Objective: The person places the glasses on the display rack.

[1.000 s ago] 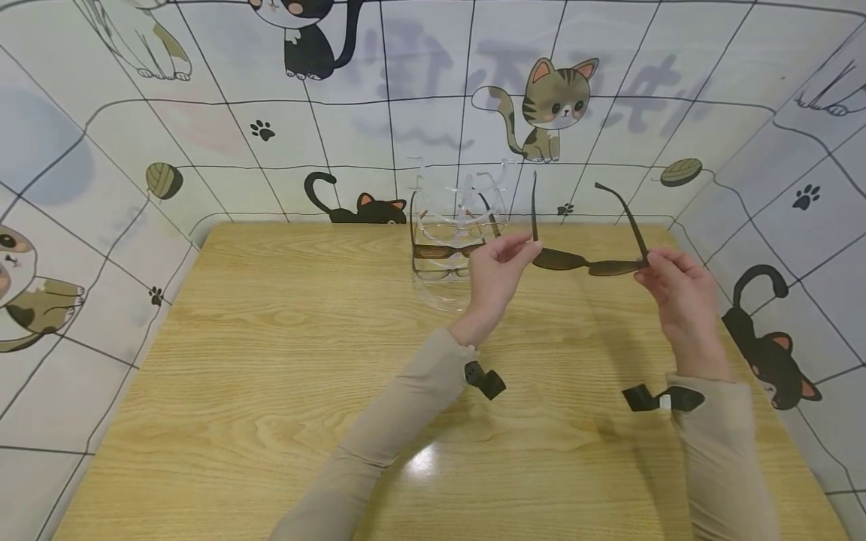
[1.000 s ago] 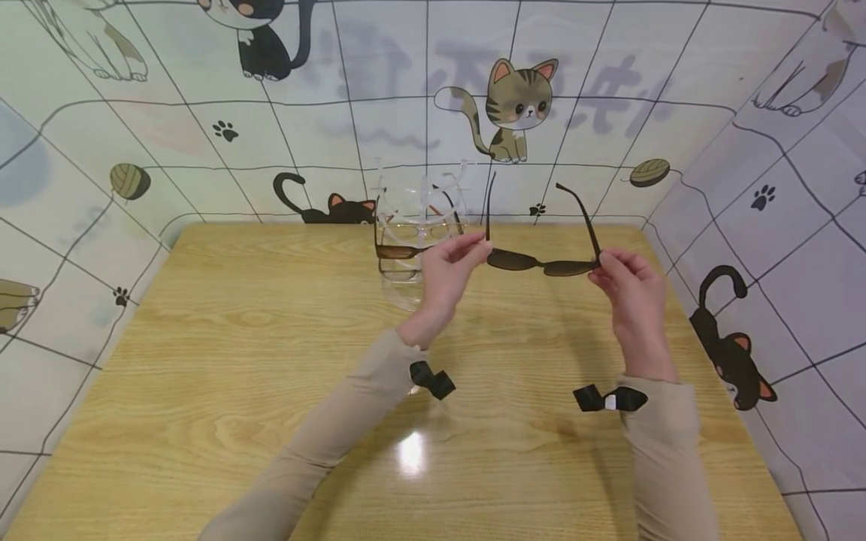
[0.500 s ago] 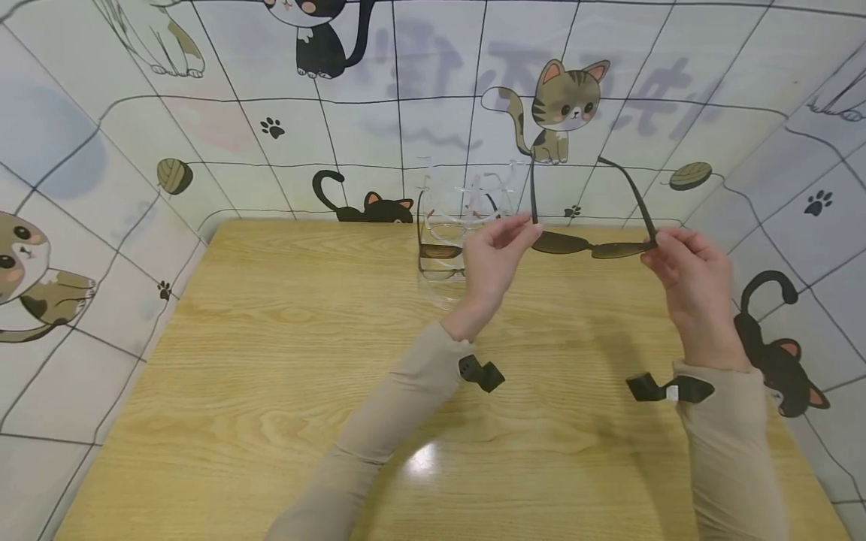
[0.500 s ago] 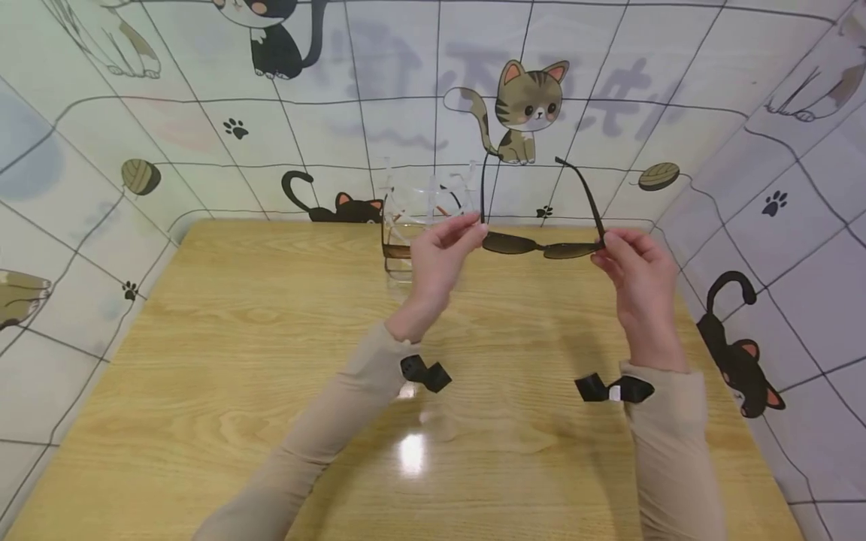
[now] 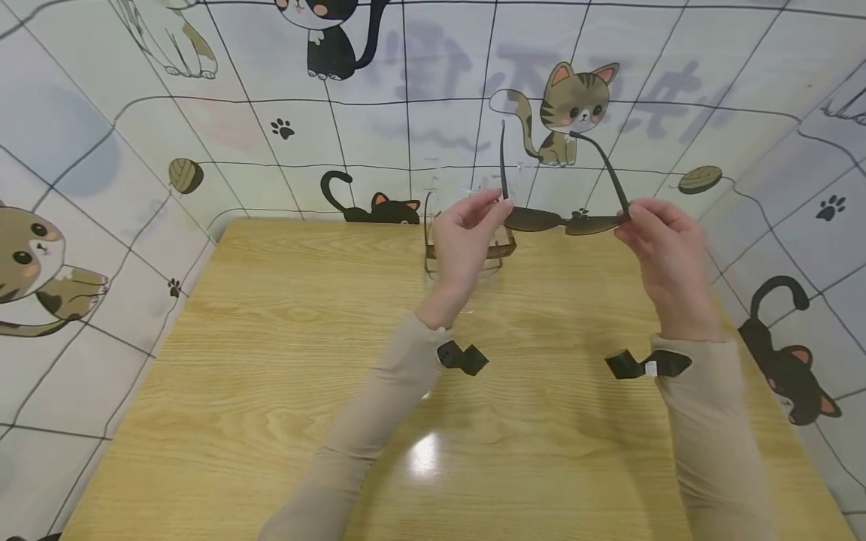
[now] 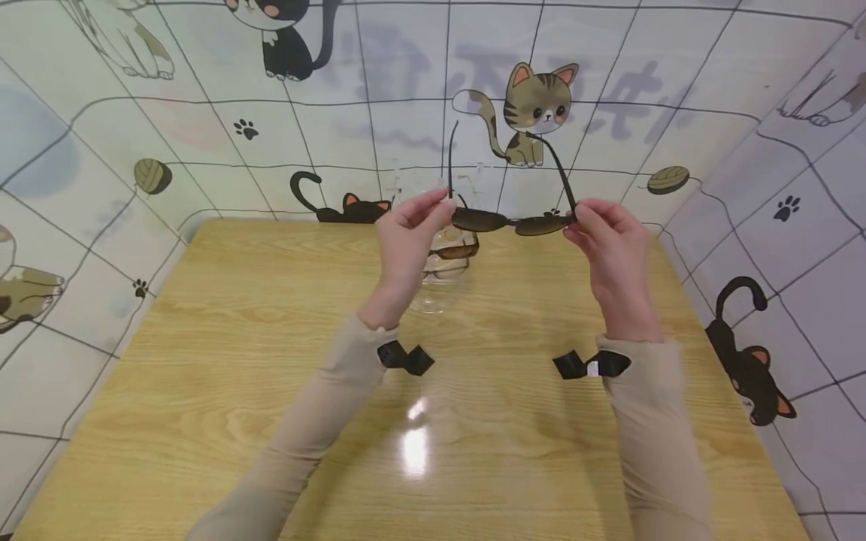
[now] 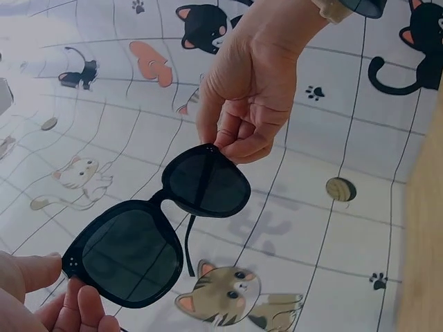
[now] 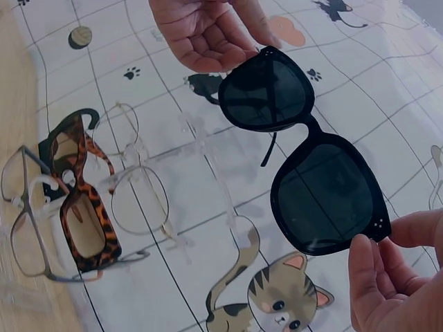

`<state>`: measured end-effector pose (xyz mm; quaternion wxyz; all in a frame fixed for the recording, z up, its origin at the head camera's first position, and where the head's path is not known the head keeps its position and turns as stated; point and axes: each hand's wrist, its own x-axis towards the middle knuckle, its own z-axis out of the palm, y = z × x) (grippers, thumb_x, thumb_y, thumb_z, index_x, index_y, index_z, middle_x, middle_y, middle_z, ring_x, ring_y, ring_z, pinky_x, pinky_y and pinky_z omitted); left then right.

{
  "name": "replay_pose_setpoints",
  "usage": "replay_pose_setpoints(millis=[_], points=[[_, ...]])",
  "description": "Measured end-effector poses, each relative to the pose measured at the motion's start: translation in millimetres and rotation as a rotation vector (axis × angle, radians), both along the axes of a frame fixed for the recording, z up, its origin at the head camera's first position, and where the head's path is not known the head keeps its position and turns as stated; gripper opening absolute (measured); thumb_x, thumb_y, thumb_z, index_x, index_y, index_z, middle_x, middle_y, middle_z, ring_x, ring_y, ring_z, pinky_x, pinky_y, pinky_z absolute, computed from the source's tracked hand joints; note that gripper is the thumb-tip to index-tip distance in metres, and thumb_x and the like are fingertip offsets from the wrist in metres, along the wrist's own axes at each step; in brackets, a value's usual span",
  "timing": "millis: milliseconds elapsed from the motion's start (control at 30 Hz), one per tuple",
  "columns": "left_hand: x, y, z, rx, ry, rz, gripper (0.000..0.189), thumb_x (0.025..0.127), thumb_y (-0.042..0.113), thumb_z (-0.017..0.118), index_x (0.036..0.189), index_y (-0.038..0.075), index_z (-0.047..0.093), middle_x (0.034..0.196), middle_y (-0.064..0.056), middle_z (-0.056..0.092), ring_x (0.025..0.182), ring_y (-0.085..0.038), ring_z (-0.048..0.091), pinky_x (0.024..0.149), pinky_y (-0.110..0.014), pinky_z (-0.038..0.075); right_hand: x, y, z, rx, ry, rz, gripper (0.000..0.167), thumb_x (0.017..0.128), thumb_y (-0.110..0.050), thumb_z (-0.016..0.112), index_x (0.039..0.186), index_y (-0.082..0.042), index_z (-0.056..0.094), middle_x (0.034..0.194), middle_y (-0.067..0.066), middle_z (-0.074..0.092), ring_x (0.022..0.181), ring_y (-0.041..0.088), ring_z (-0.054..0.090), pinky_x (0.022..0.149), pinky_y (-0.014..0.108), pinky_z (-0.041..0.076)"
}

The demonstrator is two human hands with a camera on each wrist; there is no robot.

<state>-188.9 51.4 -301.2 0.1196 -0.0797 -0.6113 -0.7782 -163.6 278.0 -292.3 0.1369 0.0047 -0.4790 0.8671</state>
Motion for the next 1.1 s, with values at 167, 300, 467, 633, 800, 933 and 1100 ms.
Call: replay_pose_setpoints(millis=[167,300,467,633,800,933,1100], points=[[-6.1,-16.4,2.4,0.01,0.006,0.03,0.024,0.083,0.011,0.072,0.105,0.0,0.07,0.091,-0.012,0.07,0.081,-0.013,0.065,0.071,-0.023,0.053,-12.5,-16.7,4.9,0.016,-0.015,0.019,0.003,0.083,0.007,0.066,0.085,0.006,0.066,0.078,0.011,0.063,0.067,0.017,0.062,0.064,0.022,0.055],[-10.3,-28.6,4.8,0.023,0.017,0.064,0.024,0.083,0.01,0.072,0.105,-0.001,0.07,0.089,-0.012,0.07,0.079,-0.012,0.065,0.067,-0.022,0.051,-20.6,-28.4,7.8,0.03,-0.032,0.05,0.002,0.083,0.005,0.067,0.085,0.004,0.066,0.078,0.01,0.062,0.067,0.016,0.062,0.064,0.021,0.055],[-14.3,-42.5,7.8,0.046,0.005,0.099,0.024,0.084,0.008,0.071,0.105,-0.002,0.07,0.09,-0.014,0.069,0.074,-0.01,0.065,0.069,-0.023,0.052,-32.8,-43.6,8.2,0.073,-0.07,0.051,0.003,0.083,0.003,0.068,0.084,0.002,0.066,0.076,0.009,0.062,0.065,0.015,0.061,0.064,0.021,0.055],[-20.5,-52.5,4.9,0.087,-0.016,0.133,0.023,0.084,0.008,0.071,0.104,-0.003,0.07,0.085,-0.009,0.069,0.068,-0.009,0.064,0.069,-0.024,0.054,-44.3,-56.9,5.9,0.114,-0.104,0.048,0.003,0.083,0.001,0.068,0.083,-0.001,0.065,0.077,0.007,0.062,0.065,0.014,0.061,0.064,0.02,0.055],[-30.0,-57.1,-0.1,0.153,-0.043,0.143,0.022,0.084,0.006,0.071,0.102,-0.006,0.069,0.083,-0.007,0.07,0.065,-0.01,0.063,0.073,-0.028,0.055,-52.8,-63.6,3.1,0.144,-0.135,0.038,0.003,0.085,0.0,0.067,0.083,-0.003,0.065,0.079,0.006,0.061,0.065,0.013,0.06,0.065,0.019,0.055],[-37.8,-59.1,-3.6,0.167,-0.079,0.158,0.022,0.084,0.007,0.07,0.102,-0.007,0.069,0.087,-0.011,0.07,0.064,-0.01,0.063,0.076,-0.032,0.055,-59.3,-67.1,-0.3,0.155,-0.152,0.032,0.003,0.084,-0.001,0.068,0.083,-0.003,0.065,0.077,0.005,0.061,0.065,0.012,0.06,0.066,0.019,0.054],[-44.9,-60.2,-6.8,0.166,-0.106,0.174,0.023,0.084,0.007,0.071,0.102,-0.006,0.069,0.086,-0.01,0.069,0.063,-0.008,0.061,0.075,-0.03,0.055,-65.4,-69.6,-4.6,0.174,-0.167,0.028,0.003,0.086,-0.002,0.066,0.083,-0.004,0.065,0.077,0.004,0.061,0.065,0.011,0.06,0.065,0.018,0.054]])
